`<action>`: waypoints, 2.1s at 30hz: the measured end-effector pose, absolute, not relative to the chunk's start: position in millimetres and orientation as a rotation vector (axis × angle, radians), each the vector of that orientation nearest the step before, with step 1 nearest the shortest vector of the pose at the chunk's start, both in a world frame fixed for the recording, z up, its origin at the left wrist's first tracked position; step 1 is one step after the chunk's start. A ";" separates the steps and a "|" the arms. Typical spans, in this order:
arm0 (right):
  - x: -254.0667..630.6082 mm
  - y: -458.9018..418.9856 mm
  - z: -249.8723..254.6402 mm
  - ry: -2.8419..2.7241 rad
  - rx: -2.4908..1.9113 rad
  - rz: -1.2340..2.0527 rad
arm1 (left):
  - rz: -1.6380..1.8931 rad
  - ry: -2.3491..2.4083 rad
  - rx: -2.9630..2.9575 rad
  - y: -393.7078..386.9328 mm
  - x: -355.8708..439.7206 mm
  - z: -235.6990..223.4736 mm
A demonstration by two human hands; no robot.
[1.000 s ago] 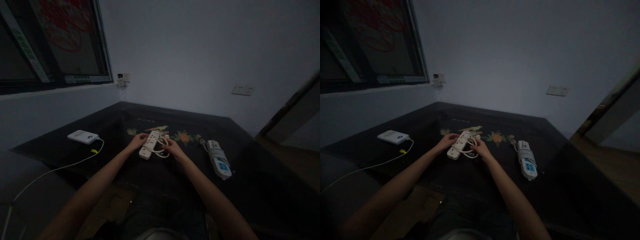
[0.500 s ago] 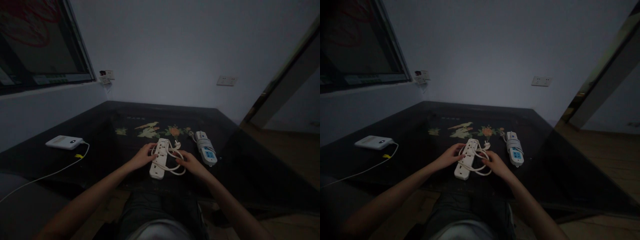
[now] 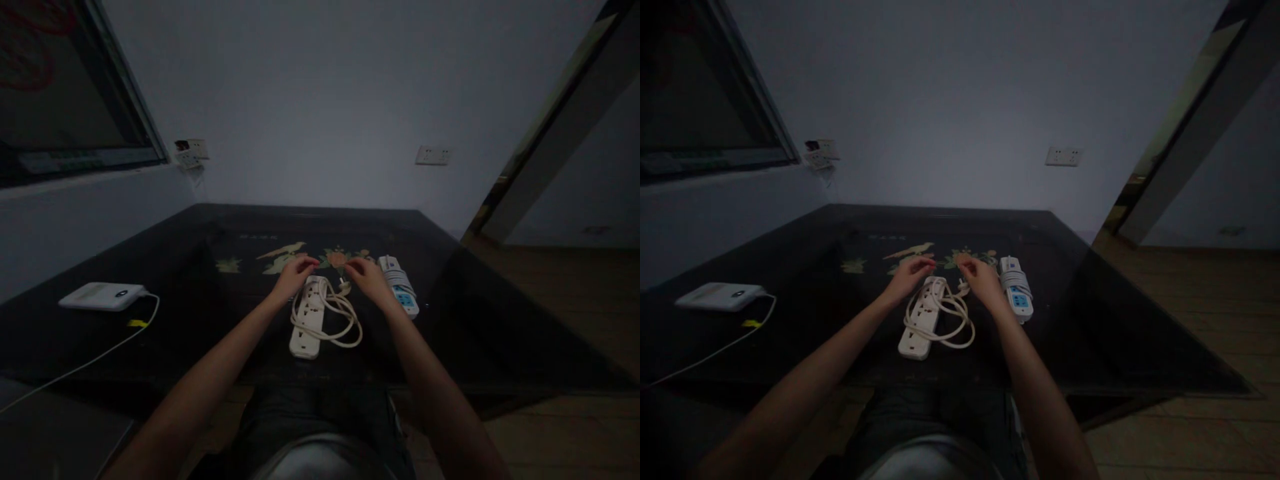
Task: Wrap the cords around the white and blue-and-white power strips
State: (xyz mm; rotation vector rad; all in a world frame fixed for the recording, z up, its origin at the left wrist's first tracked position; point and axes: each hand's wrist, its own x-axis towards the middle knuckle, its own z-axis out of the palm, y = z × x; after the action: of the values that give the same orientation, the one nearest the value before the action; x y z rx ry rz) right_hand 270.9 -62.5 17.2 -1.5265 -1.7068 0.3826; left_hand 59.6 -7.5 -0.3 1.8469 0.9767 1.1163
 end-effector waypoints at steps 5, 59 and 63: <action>273.8 -55.2 -9.2 -1.659 -1.689 0.272 | 1.043 0.945 1.829 -14.6 55.4 -13.4; 255.2 -59.1 -20.0 -1.148 -1.144 0.804 | 0.765 0.634 2.467 -16.1 49.3 -12.3; 256.9 -57.9 -19.5 -1.036 -1.165 0.881 | 0.839 0.743 2.444 -11.4 53.5 -23.0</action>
State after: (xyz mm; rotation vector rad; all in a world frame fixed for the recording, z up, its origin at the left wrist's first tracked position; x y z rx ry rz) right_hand 256.9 -57.9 -19.5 -1.1647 -1.0363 0.8807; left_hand 53.5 -11.4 -23.0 2.4443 0.7427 0.8390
